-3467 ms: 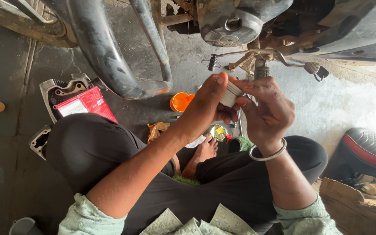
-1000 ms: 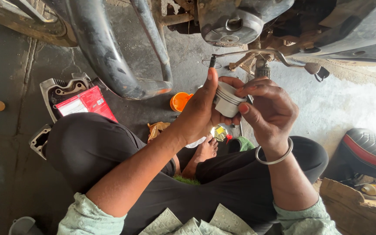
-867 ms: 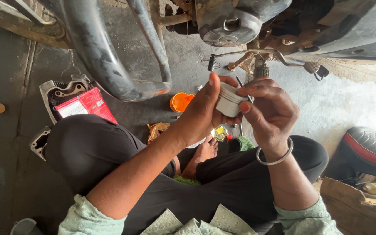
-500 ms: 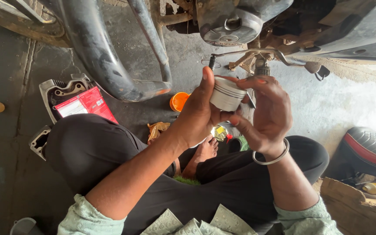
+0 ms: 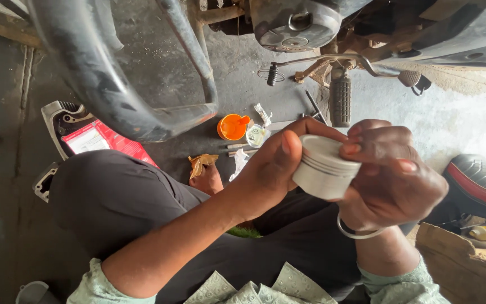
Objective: Installing piston rings and preparing the engine block for assembly during a motorcycle repair.
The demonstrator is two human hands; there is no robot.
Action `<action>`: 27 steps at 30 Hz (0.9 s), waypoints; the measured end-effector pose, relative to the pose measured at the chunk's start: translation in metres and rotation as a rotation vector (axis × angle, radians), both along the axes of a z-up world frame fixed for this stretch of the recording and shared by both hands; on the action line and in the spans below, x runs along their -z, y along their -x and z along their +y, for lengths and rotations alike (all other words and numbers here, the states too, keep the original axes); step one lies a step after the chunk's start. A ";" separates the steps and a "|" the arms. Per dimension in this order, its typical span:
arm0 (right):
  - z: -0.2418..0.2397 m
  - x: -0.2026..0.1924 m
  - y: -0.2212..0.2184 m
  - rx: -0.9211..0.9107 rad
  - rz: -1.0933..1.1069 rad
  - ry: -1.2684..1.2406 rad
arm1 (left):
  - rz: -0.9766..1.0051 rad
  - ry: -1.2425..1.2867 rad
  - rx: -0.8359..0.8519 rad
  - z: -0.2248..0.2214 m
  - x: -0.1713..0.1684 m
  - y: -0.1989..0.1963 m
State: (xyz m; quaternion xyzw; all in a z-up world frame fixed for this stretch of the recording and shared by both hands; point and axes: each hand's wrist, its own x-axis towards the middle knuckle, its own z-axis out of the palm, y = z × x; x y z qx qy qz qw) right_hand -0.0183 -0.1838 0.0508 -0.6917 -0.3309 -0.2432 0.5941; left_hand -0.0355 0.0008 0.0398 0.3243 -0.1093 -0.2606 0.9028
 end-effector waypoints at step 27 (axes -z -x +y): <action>0.004 0.006 -0.019 0.008 -0.093 -0.035 | -0.031 0.006 -0.120 0.009 0.006 -0.016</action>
